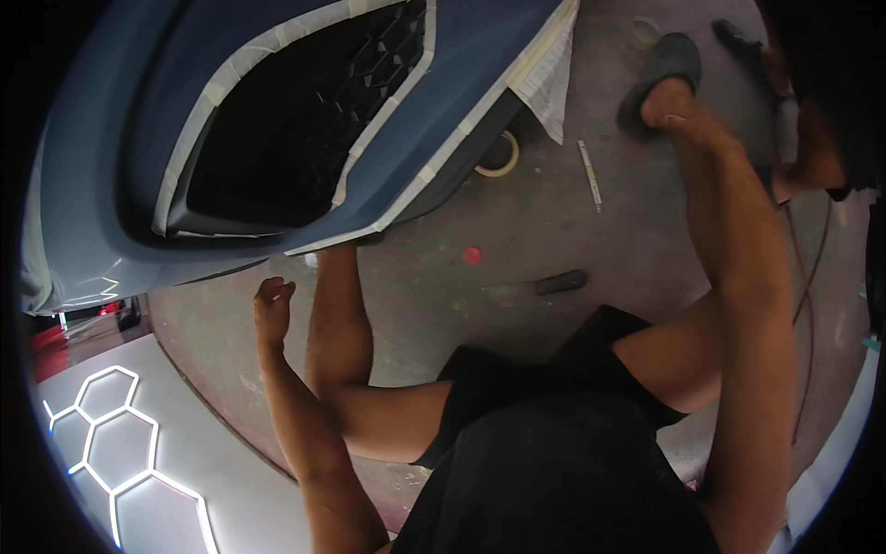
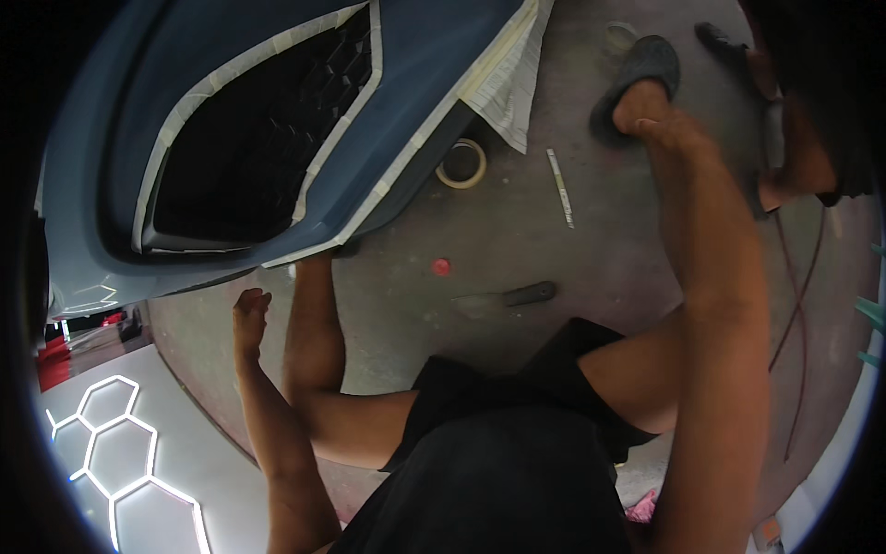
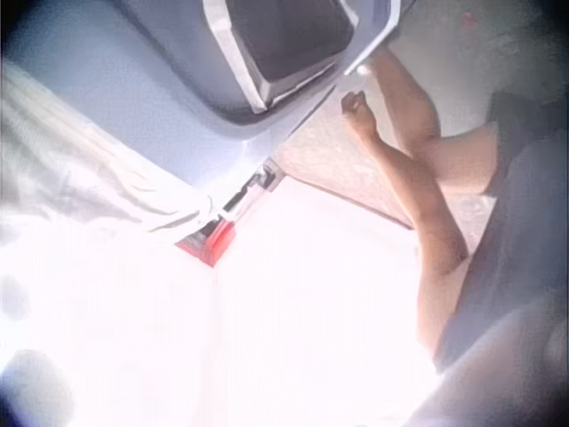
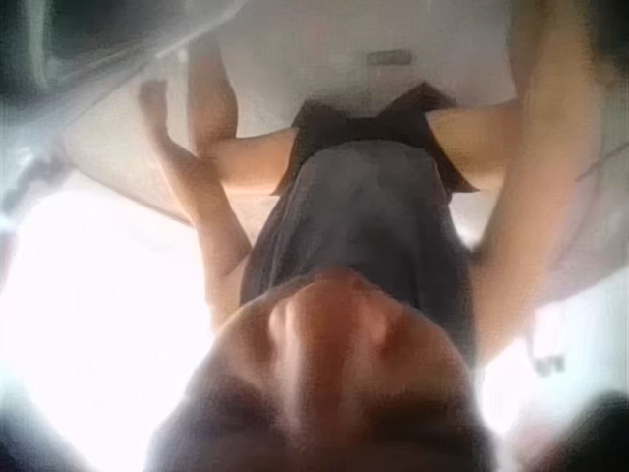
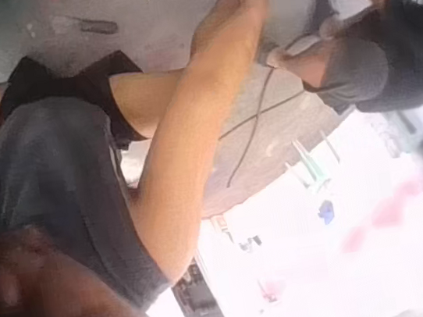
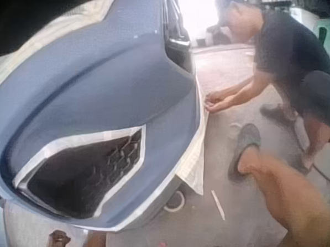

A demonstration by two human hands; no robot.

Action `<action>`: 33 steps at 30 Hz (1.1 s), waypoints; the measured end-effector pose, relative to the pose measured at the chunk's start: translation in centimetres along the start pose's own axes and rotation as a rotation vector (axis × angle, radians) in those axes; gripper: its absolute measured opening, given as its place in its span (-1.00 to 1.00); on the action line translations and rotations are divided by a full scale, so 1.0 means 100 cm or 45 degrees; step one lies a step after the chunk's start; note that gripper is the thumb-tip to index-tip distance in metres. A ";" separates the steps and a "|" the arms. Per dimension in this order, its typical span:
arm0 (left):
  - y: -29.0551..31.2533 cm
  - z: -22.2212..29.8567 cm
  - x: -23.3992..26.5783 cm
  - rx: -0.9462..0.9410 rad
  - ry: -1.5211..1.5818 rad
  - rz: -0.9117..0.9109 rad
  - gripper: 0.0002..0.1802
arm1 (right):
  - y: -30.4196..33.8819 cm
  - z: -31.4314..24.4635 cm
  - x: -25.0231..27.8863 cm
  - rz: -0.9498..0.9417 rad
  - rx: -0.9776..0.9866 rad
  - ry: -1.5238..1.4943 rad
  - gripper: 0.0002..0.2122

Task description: The person applies masking tape along the edges of a car bumper's lower grille area. They tear pieces of tape, smooth them onto the surface, and use a small tool to press the tape into crevices.

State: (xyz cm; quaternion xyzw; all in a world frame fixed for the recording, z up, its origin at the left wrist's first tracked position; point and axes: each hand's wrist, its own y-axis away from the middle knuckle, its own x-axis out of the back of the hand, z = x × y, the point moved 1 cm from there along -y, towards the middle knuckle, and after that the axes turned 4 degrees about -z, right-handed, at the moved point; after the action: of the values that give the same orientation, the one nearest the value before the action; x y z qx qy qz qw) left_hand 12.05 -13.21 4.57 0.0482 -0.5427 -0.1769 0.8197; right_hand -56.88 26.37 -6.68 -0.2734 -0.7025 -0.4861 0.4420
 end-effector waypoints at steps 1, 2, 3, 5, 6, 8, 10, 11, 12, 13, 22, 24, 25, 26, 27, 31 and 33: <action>-0.013 -0.006 -0.010 0.144 -0.153 -0.109 -0.54 | 0.002 0.000 0.002 -0.029 -0.025 0.006 -0.29; -0.017 -0.012 -0.022 0.154 -0.114 -0.156 -0.44 | 0.002 -0.002 0.004 -0.063 -0.057 0.006 -0.28; -0.020 -0.019 -0.035 0.272 -0.106 -0.212 -0.33 | 0.005 -0.003 0.005 -0.193 -0.056 -0.045 -0.28; -0.020 -0.032 -0.055 0.357 -0.011 -0.327 -0.13 | 0.012 -0.007 0.004 -0.117 -0.130 0.001 -0.28; -0.018 -0.038 -0.067 0.325 0.080 -0.381 -0.04 | 0.018 -0.013 0.001 -0.050 -0.159 0.038 -0.33; -0.021 -0.050 -0.076 0.350 0.057 -0.529 0.18 | 0.037 -0.035 -0.019 0.307 -0.094 0.449 -0.44; -0.030 -0.061 -0.081 0.350 0.113 -0.532 0.17 | 0.065 -0.060 -0.043 0.604 0.002 0.942 -0.57; -0.034 -0.066 -0.082 0.356 0.144 -0.530 0.17 | 0.080 -0.076 -0.056 0.670 0.120 1.205 -0.64; -0.038 -0.069 -0.085 0.355 0.174 -0.552 0.15 | 0.092 -0.093 -0.069 0.413 0.344 1.172 -0.67; -0.040 -0.070 -0.090 0.358 0.210 -0.569 0.13 | 0.105 -0.109 -0.078 0.210 0.629 1.092 -0.70; 0.000 -0.018 -0.078 0.394 -0.286 -0.367 0.30 | 0.121 -0.259 -0.176 0.249 1.184 0.096 -0.58; 0.000 -0.009 -0.078 0.423 -0.312 -0.372 0.28 | 0.118 -0.263 -0.197 0.303 1.044 0.091 -0.58; -0.001 -0.007 -0.078 0.436 -0.356 -0.362 0.24 | 0.117 -0.265 -0.204 0.318 1.045 0.053 -0.60; -0.004 -0.006 -0.079 0.446 -0.402 -0.365 0.21 | 0.116 -0.266 -0.209 0.337 1.027 0.019 -0.62; -0.005 -0.006 -0.081 0.449 -0.436 -0.371 0.18 | 0.115 -0.266 -0.211 0.400 1.037 -0.020 -0.64; 0.002 -0.001 -0.088 0.208 -0.298 -0.217 -0.09 | 0.114 -0.265 -0.204 0.350 1.063 0.014 -0.73; 0.014 0.013 -0.087 -0.091 -0.142 -0.126 -0.27 | 0.122 -0.260 -0.197 0.284 1.045 0.072 -0.73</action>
State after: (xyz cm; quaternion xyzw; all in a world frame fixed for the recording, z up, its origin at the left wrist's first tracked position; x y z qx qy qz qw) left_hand 8.13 -8.74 -2.11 0.0357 -0.5779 -0.2391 0.7795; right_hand -28.63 7.83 -15.16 -0.1357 -0.7915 -0.1226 0.5832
